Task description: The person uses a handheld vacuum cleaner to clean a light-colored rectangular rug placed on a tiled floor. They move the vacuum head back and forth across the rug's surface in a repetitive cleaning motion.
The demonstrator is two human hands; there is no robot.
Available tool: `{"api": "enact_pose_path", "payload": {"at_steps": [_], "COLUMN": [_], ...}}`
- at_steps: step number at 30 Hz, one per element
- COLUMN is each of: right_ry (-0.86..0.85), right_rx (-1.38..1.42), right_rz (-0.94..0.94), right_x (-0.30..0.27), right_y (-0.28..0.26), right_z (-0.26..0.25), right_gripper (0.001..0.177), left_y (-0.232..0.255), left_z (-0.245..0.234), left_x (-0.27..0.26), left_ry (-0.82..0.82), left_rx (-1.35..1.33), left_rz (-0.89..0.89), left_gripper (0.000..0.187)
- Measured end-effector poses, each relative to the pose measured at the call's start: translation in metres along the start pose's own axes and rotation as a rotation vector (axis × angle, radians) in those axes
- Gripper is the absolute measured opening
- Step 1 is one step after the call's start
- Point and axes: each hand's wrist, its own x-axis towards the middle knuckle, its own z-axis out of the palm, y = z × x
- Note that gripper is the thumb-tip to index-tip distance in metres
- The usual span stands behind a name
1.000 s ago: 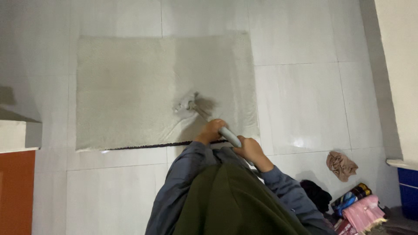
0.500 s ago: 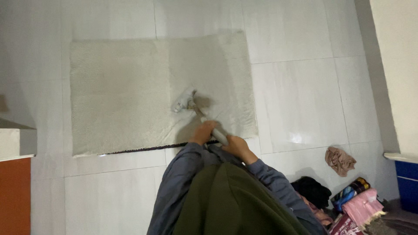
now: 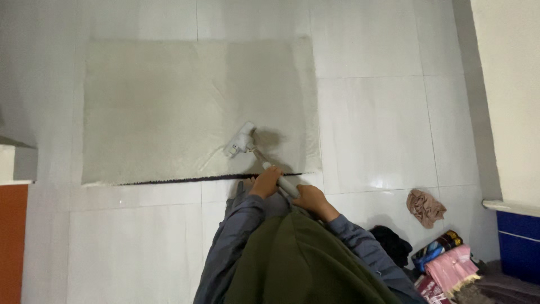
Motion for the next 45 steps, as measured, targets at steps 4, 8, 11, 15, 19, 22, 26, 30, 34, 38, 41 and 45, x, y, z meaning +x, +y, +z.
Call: {"api": "enact_pose_path", "payload": {"at_steps": [4,8,11,15,19,22,26,30,34,38,41,45], "right_ry": [-0.007,-0.003,-0.027,-0.029,-0.003,0.050,0.076,0.019,0.025,0.088,0.034,-0.013], "right_rx": [0.033,0.041,0.059,0.056,0.045,0.087,0.178,0.200,0.147,0.113,0.025,-0.033], "right_rz": [0.025,0.017,0.032,0.064,0.064,0.043,0.032,0.048,-0.098,-0.242,-0.195,-0.145], "right_x": [-0.021,-0.039,-0.053,-0.069,-0.080,-0.092,-0.099,-0.083,-0.035,0.015,0.021,0.011], "right_y": [0.006,0.013,0.020,0.031,0.034,0.025,0.009,-0.003,-0.008,-0.013,-0.023,-0.009], "right_z": [-0.011,-0.023,-0.029,-0.032,-0.035,-0.044,-0.067,-0.074,-0.044,0.010,0.030,0.026], "right_gripper": [0.050,0.049,0.048,0.046,0.047,0.051,0.056,0.059,0.060,0.054,0.056,0.055], "left_y": [0.015,0.029,0.045,0.063,0.069,0.071,0.088,0.092,0.057,0.010,-0.013,-0.010], "left_z": [0.024,0.037,0.040,0.043,0.051,0.046,0.016,-0.011,-0.022,-0.015,-0.008,0.011], "left_x": [-0.009,-0.014,-0.018,-0.020,-0.022,-0.021,-0.024,-0.024,-0.037,-0.046,-0.053,-0.044], "left_ry": [0.084,0.184,0.146,0.179,0.157,0.256,0.414,0.437,0.512,0.317,0.233,0.186], "left_rx": [-0.038,-0.029,-0.067,-0.148,-0.161,-0.138,-0.147,-0.072,-0.047,-0.102,-0.092,0.024], "left_rz": [-0.033,0.033,-0.021,0.077,0.039,0.124,0.209,0.126,0.035,-0.259,-0.254,-0.196], "left_gripper": [0.043,0.049,0.047,0.047,0.044,0.039,0.033,0.037,0.043,0.049,0.055,0.055]}}
